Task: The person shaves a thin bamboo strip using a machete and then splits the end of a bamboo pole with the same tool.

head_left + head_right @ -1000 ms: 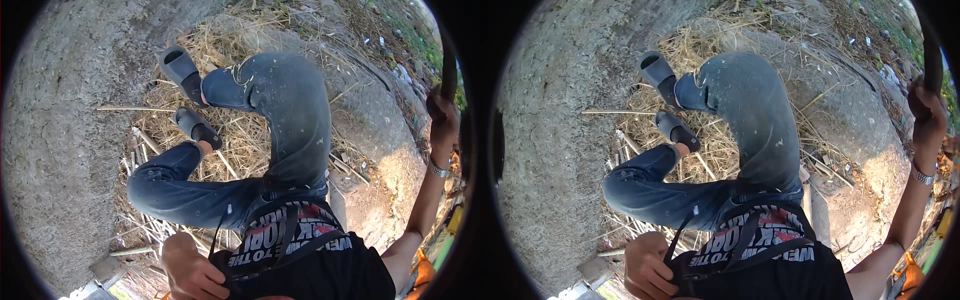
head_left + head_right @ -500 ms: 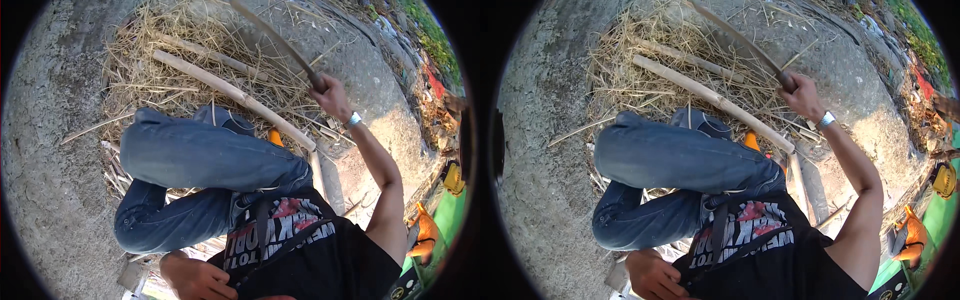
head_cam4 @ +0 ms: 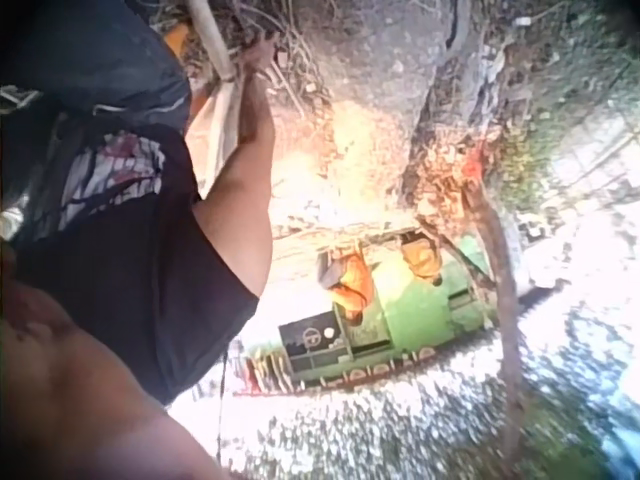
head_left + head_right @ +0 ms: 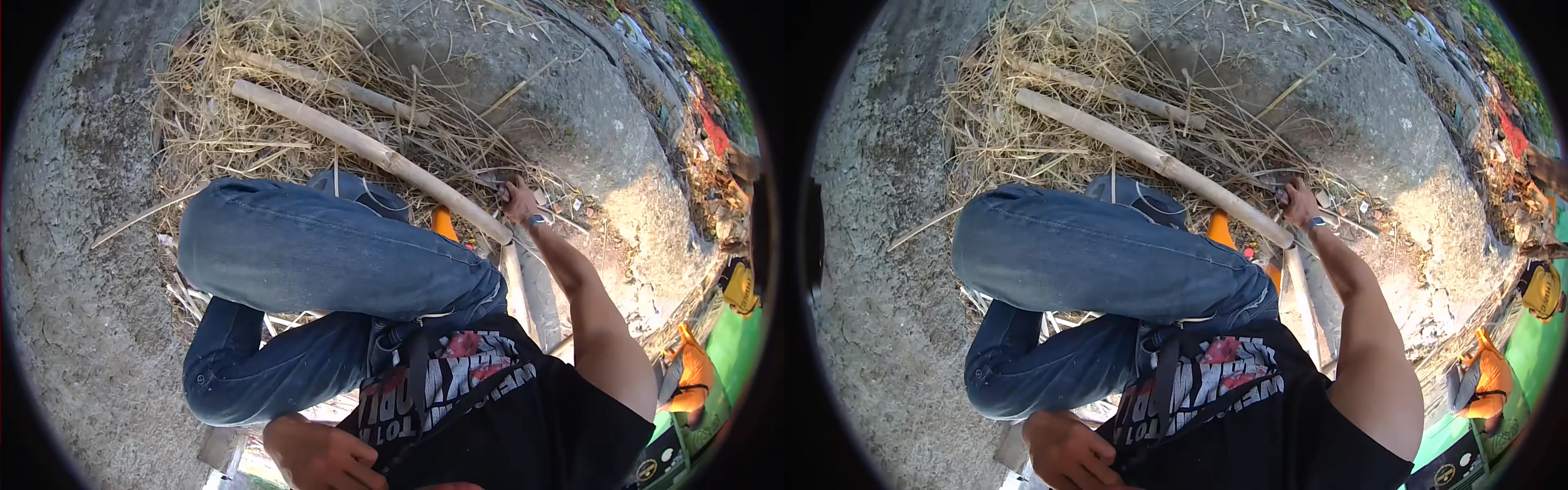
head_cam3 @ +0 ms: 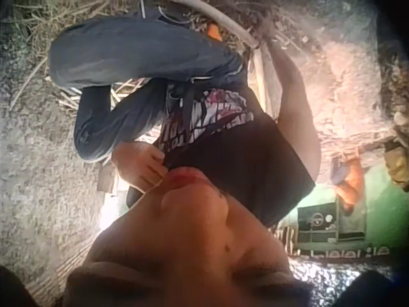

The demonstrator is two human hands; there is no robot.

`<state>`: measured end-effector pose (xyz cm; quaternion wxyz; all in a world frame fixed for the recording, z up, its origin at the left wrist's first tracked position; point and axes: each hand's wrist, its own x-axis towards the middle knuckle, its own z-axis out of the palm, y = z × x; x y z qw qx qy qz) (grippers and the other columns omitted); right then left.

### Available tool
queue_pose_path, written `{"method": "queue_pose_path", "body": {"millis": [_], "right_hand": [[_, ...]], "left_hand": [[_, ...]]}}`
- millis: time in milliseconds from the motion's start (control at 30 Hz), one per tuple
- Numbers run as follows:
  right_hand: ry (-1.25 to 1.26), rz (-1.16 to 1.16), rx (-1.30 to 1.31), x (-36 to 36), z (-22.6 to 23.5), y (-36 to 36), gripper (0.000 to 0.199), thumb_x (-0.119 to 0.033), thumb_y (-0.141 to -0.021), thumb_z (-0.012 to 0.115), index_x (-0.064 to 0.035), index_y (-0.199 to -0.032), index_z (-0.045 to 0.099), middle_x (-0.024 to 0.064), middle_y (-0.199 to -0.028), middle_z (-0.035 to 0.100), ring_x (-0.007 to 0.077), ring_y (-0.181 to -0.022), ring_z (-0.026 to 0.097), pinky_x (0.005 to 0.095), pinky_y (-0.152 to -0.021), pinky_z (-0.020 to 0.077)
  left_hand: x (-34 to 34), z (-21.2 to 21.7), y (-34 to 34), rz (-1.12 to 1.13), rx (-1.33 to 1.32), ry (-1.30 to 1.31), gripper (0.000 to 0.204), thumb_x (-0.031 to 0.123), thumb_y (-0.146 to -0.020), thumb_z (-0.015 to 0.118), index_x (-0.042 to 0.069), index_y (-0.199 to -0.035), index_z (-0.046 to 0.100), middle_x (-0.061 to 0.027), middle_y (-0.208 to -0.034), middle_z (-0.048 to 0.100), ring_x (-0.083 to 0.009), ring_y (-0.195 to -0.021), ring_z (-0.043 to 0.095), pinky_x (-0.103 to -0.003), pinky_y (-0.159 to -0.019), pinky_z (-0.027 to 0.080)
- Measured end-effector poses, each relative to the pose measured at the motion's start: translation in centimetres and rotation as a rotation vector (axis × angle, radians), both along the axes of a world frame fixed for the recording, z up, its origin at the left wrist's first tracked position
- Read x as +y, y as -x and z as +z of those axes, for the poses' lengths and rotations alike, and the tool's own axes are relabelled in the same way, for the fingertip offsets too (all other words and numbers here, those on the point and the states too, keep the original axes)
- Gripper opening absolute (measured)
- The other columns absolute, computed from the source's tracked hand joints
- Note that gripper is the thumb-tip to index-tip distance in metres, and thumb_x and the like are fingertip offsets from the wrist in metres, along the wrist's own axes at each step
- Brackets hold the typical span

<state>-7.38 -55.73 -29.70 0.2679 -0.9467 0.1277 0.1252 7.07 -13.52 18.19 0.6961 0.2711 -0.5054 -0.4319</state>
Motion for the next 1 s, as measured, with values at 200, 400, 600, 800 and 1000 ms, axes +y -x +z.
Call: {"method": "queue_pose_path", "body": {"millis": [200, 400, 600, 800, 1000], "right_hand": [[0.011, -0.087, -0.09, -1.0, 0.3, 1.5, 0.017, -0.012, -0.078, 0.068, -0.0057, -0.094, 0.065, 0.0182, -0.122, 0.056, 0.0415, -0.089, 0.066, 0.0485, -0.077, 0.0558], [-0.001, -0.116, -0.14, -4.8, 8.0, 0.8, 0.016, -0.014, -0.084, 0.072, -0.0015, -0.079, 0.062, 0.0198, -0.118, 0.054, 0.0375, -0.078, 0.063, 0.0464, -0.071, 0.0525], [-0.041, -0.15, 0.015, -9.6, 16.0, -0.2, 0.02, 0.001, -0.078, 0.063, 0.0031, -0.098, 0.069, 0.0169, -0.11, 0.063, 0.0326, -0.096, 0.063, 0.0398, -0.084, 0.0528], [0.093, -0.018, 0.062, -10.4, 28.7, -4.5, 0.025, 0.005, -0.073, 0.065, 0.0037, -0.097, 0.067, 0.0168, -0.109, 0.063, 0.0355, -0.092, 0.065, 0.0417, -0.079, 0.0533], [0.001, 0.105, -0.251, -6.2, 31.2, -10.5, 0.023, 0.006, -0.071, 0.07, 0.0013, -0.093, 0.066, 0.0123, -0.108, 0.061, 0.0325, -0.091, 0.062, 0.04, -0.074, 0.0502]], "left_hand": [[-0.5, -0.1, -0.2, -0.063, -0.032, 0.002, 0.015, 0.024, -0.093, 0.058, 0.014, -0.082, 0.06, -0.0044, -0.093, 0.064, -0.0231, -0.095, 0.064, -0.037, -0.063, 0.041], [0.1, 0.4, 0.3, -0.095, -0.043, 0.001, 0.015, 0.022, -0.095, 0.059, 0.012, -0.085, 0.064, -0.0061, -0.096, 0.066, -0.0245, -0.096, 0.065, -0.038, -0.063, 0.043], [0.4, -0.4, 1.0, -0.06, 0.007, 0.061, 0.016, 0.021, -0.093, 0.062, 0.01, -0.082, 0.063, -0.008, -0.093, 0.066, -0.0256, -0.091, 0.066, -0.037, -0.059, 0.041], [0.4, -0.9, 1.5, -0.039, 0.049, 0.094, 0.02, 0.021, -0.095, 0.061, 0.009, -0.079, 0.062, -0.0096, -0.09, 0.065, -0.0274, -0.088, 0.065, -0.038, -0.058, 0.04], [1.0, 1.1, 3.1, -0.018, 0.034, 0.067, 0.021, 0.022, -0.096, 0.06, 0.008, -0.082, 0.064, -0.011, -0.09, 0.065, -0.0285, -0.086, 0.067, -0.039, -0.058, 0.043]]}}
